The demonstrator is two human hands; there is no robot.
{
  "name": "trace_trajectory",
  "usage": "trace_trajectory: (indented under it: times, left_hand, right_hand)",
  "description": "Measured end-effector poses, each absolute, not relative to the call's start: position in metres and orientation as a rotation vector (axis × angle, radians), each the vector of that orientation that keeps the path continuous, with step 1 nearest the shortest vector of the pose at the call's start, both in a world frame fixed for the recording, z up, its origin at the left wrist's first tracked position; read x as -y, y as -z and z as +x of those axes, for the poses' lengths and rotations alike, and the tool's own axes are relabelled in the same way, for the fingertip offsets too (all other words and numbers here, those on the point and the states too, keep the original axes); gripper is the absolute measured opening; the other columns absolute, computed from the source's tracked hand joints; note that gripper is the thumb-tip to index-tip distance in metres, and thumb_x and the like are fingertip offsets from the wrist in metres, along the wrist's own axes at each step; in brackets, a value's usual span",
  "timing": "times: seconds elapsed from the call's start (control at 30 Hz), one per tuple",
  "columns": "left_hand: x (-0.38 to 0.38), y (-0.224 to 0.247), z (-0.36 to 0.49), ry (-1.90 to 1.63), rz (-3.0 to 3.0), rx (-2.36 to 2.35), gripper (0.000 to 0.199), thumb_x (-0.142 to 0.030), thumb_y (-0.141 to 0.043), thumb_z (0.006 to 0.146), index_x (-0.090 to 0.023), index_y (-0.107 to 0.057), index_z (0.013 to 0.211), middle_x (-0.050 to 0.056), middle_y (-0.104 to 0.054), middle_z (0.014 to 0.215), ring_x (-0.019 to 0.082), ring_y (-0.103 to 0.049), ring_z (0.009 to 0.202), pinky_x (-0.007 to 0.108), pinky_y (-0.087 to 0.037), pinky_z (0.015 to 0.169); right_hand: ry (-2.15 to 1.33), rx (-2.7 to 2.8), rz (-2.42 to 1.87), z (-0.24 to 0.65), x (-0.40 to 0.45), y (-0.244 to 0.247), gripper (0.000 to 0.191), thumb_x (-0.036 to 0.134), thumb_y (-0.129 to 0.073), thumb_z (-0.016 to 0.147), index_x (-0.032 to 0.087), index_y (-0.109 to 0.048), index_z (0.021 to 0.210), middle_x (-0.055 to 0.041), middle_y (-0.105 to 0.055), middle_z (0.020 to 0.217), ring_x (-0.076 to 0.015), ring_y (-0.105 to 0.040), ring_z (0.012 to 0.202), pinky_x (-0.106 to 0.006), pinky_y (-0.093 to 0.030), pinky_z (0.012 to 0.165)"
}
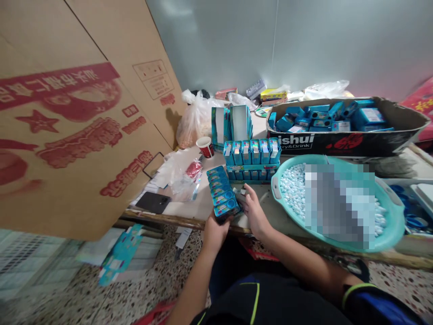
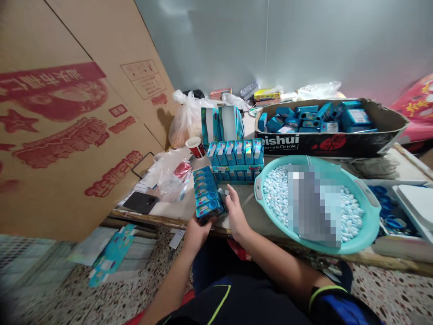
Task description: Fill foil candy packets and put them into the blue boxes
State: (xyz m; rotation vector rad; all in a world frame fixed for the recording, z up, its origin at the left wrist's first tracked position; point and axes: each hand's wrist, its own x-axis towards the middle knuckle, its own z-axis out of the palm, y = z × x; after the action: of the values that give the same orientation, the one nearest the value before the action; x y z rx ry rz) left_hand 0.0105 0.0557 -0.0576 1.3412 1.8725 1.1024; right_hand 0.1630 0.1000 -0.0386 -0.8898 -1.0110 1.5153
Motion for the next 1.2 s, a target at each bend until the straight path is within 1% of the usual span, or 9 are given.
trace_trajectory:
  times: [0.17,0.33,0.5,0.63,0.7,0.77,0.93,1.07,1.2]
  left_hand:
    - [-0.046,0.035,-0.002,-1.126,1.401,-1.836,0.046,-0.044,-0.072,0.085,-0.021,-0.066,0.124,0.013,-0.074,0.123,0.029,-0.067,0.121,0.042,-0.054,0.102]
    - [-0.016,0.029,-0.016,-1.056,1.346,-1.834,0.052,-0.055,-0.068,0.086,-0.020,-0.065,0.124,0.015,-0.072,0.126,0.029,-0.068,0.120,0.043,-0.052,0.105]
    - [0.022,0.040,-0.046,-0.945,1.306,-1.851,0.061,-0.054,-0.073,0.081,-0.021,-0.060,0.131,0.016,-0.066,0.137,0.031,-0.059,0.134,0.046,-0.049,0.111]
    - [0.028,0.024,-0.054,-1.141,1.420,-1.820,0.068,-0.039,-0.067,0.086,-0.022,-0.045,0.148,0.015,-0.052,0.153,0.029,-0.046,0.145,0.047,-0.039,0.122]
    - [0.024,0.002,-0.045,-1.337,1.492,-1.805,0.055,-0.036,-0.059,0.090,-0.021,-0.051,0.143,0.014,-0.055,0.148,0.029,-0.049,0.142,0.047,-0.039,0.121]
    - [0.017,-0.025,-0.027,-1.366,1.579,-1.840,0.042,-0.038,-0.057,0.093,-0.021,-0.062,0.132,0.013,-0.062,0.138,0.029,-0.058,0.132,0.046,-0.046,0.116]
    - [0.004,-0.066,0.034,-0.946,1.862,-1.602,0.033,-0.041,-0.070,0.089,-0.024,-0.074,0.116,0.008,-0.074,0.116,0.026,-0.067,0.112,0.039,-0.051,0.103]
    - [0.005,-0.057,0.055,-1.116,1.812,-1.572,0.027,-0.044,-0.068,0.091,-0.020,-0.080,0.095,0.006,-0.079,0.092,0.020,-0.070,0.087,0.032,-0.051,0.085]
    - [0.011,-0.045,0.059,-1.092,1.779,-1.695,0.034,-0.045,-0.065,0.091,-0.018,-0.080,0.079,0.007,-0.075,0.073,0.018,-0.065,0.073,0.029,-0.047,0.074]
  right_hand:
    - [-1.685,0.887,-0.896,0.165,-0.086,0.006,0.081,0.077,-0.058,0.084,0.037,-0.039,0.151,-0.0071,-0.036,0.164,-0.0312,-0.046,0.143,-0.054,-0.034,0.118]
    - [-1.779,0.892,-0.820,0.168,-0.056,0.000,0.076,0.074,-0.057,0.087,0.041,-0.035,0.152,-0.0064,-0.038,0.162,-0.0304,-0.045,0.144,-0.053,-0.040,0.115]
    - [-1.984,0.936,-0.633,0.196,-0.032,0.007,0.060,0.064,-0.064,0.090,0.038,-0.050,0.142,-0.0091,-0.060,0.136,-0.0299,-0.064,0.120,-0.050,-0.053,0.100]
    - [-1.624,1.039,-0.747,0.216,-0.037,0.003,0.036,0.053,-0.059,0.097,0.034,-0.062,0.128,-0.0052,-0.068,0.107,-0.0241,-0.067,0.101,-0.041,-0.055,0.093]
    - [-1.434,1.216,-0.763,0.223,-0.044,-0.006,0.036,0.051,-0.050,0.101,0.033,-0.061,0.132,-0.0047,-0.068,0.098,-0.0235,-0.067,0.093,-0.040,-0.055,0.088]
    - [-1.295,1.481,-0.688,0.226,-0.050,-0.018,0.043,0.050,-0.044,0.104,0.033,-0.055,0.142,-0.0062,-0.069,0.098,-0.0251,-0.066,0.090,-0.042,-0.055,0.086]
    - [-0.838,1.949,-0.389,0.227,-0.055,-0.047,0.059,0.045,-0.045,0.103,0.031,-0.032,0.159,-0.0094,-0.072,0.109,-0.0282,-0.069,0.097,-0.042,-0.055,0.087]
    - [-0.550,2.060,-0.366,0.230,-0.056,-0.048,0.056,0.039,-0.045,0.102,0.020,-0.040,0.154,-0.0128,-0.072,0.119,-0.0301,-0.070,0.104,-0.042,-0.056,0.091]
    - [-0.402,2.144,-0.343,0.232,-0.064,-0.037,0.048,0.035,-0.050,0.099,0.023,-0.050,0.146,-0.0108,-0.073,0.116,-0.0289,-0.072,0.099,-0.039,-0.059,0.084]
